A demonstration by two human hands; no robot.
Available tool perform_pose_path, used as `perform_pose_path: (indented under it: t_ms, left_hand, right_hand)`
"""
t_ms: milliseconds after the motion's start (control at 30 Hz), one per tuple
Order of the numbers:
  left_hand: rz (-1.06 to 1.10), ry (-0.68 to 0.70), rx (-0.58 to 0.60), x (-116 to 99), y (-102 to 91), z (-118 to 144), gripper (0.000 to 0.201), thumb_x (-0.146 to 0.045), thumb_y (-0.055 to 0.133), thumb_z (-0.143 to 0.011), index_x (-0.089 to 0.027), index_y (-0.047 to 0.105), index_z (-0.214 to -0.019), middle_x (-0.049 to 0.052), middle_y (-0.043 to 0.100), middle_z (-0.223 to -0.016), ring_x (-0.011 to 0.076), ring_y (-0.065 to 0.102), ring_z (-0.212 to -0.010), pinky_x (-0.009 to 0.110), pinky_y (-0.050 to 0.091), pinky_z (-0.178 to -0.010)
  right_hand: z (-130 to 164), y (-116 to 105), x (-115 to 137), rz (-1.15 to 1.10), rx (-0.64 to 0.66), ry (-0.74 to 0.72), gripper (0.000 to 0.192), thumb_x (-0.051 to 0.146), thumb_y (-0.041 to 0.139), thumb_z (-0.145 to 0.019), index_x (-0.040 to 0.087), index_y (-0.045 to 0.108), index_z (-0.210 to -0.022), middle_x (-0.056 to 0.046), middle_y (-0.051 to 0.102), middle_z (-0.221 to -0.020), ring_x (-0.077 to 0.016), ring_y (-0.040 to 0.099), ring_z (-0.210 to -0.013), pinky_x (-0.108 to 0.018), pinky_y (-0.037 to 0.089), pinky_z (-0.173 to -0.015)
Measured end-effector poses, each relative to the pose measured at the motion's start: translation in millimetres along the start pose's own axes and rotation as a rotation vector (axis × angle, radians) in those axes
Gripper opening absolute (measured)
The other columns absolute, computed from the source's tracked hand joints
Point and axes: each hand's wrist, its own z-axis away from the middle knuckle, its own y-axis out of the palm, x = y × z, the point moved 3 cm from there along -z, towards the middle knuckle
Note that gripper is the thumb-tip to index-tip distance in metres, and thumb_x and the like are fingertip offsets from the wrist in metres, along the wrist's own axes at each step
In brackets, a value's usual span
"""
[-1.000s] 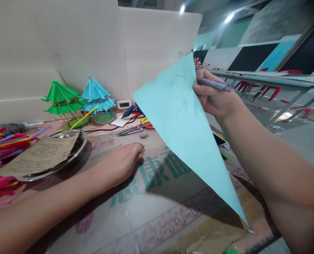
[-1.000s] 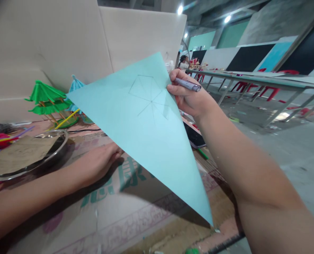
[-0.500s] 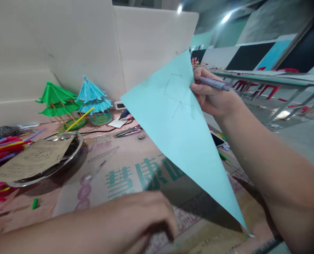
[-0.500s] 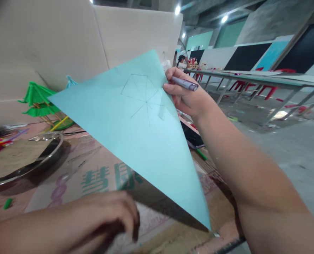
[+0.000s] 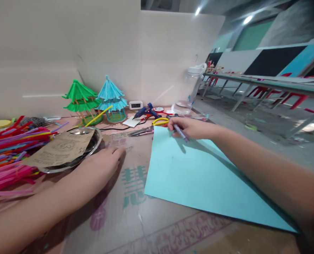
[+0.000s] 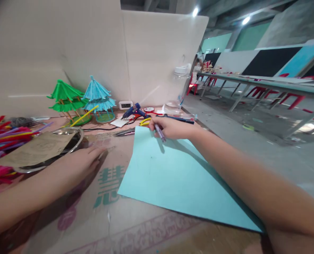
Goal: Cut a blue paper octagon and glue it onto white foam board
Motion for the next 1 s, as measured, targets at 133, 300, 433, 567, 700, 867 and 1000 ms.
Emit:
perform_pose_path:
  t_ms: [133, 300, 433, 567, 700, 867, 1000]
  left_hand:
    - [-0.122, 0.021, -0.03, 2, 1.1, 3, 0.061, -0.001, 0.039, -0.089, -0.016, 0.041, -0.148, 0.018, 0.063, -0.136, 0.0284, 0.067, -0.115, 0.042, 0.054, -0.095]
    - [-0.248, 0.126, -0.129, -1, -13.9, 14, 0.069, 0.003, 0.039, -0.083, -0.013, 0.035, -0.151, 0.02, 0.057, -0.144, 0.0304, 0.062, -0.126, 0.046, 0.052, -0.102]
    - [-0.156, 0.397, -0.188, -12, -9.4, 26, 0.052, -0.004, 0.039, -0.093, -0.017, 0.047, -0.143, 0.013, 0.058, -0.146, 0.0268, 0.054, -0.134, 0.046, 0.047, -0.11]
    - [-0.166, 0.456, -0.203, -17, 3.0, 34, 0.052, -0.005, 0.037, -0.096, -0.021, 0.047, -0.144, 0.012, 0.057, -0.147, 0.0255, 0.058, -0.129, 0.041, 0.054, -0.1]
    - [-0.223, 0.453, -0.193, -28, -7.7, 39, 0.054, 0.0, 0.034, -0.093, -0.018, 0.051, -0.141, 0.013, 0.065, -0.134, 0.0248, 0.069, -0.11, 0.035, 0.06, -0.081]
    - [-0.333, 0.553, -0.283, -43, -27.6, 42, 0.062, 0.01, 0.027, -0.084, -0.016, 0.064, -0.125, 0.007, 0.076, -0.117, 0.0202, 0.075, -0.099, 0.03, 0.06, -0.08]
    - [-0.273, 0.575, -0.262, -40, -26.6, 42, 0.062, 0.007, 0.028, -0.086, -0.02, 0.067, -0.125, 0.004, 0.075, -0.122, 0.0182, 0.075, -0.102, 0.027, 0.059, -0.084]
  right_hand:
    - [-20, 21, 1, 0.03, 0.02, 0.011, 0.02, 0.008, 0.063, -0.076, 0.02, 0.05, -0.087, 0.005, 0.051, -0.074, -0.0107, 0.047, -0.061, -0.023, 0.039, -0.056]
    - [-39, 37, 9, 0.056, -0.015, -0.017, 0.022, 0.007, 0.062, -0.075, 0.021, 0.05, -0.088, 0.003, 0.054, -0.078, -0.0118, 0.051, -0.067, -0.023, 0.039, -0.06]
    - [-54, 49, 5, 0.056, -0.028, -0.024, 0.022, 0.007, 0.063, -0.074, 0.021, 0.05, -0.087, 0.004, 0.054, -0.077, -0.012, 0.053, -0.067, -0.023, 0.039, -0.06]
    - [-58, 53, -1, 0.044, -0.076, 0.022, 0.021, 0.007, 0.062, -0.076, 0.021, 0.049, -0.084, 0.004, 0.052, -0.073, -0.0119, 0.052, -0.064, -0.024, 0.039, -0.059]
    - [-45, 50, -3, 0.04, -0.131, 0.093, 0.021, 0.01, 0.065, -0.077, 0.02, 0.048, -0.083, 0.005, 0.05, -0.072, -0.0114, 0.049, -0.061, -0.024, 0.038, -0.058]
    - [-23, 52, -6, 0.024, -0.119, 0.128, 0.02, 0.02, 0.069, -0.077, 0.021, 0.05, -0.083, 0.007, 0.046, -0.067, -0.0109, 0.045, -0.057, -0.024, 0.035, -0.055]
    - [-17, 57, -13, 0.034, -0.137, 0.114, 0.02, 0.024, 0.068, -0.079, 0.022, 0.049, -0.084, 0.006, 0.048, -0.068, -0.0117, 0.046, -0.058, -0.025, 0.036, -0.056]
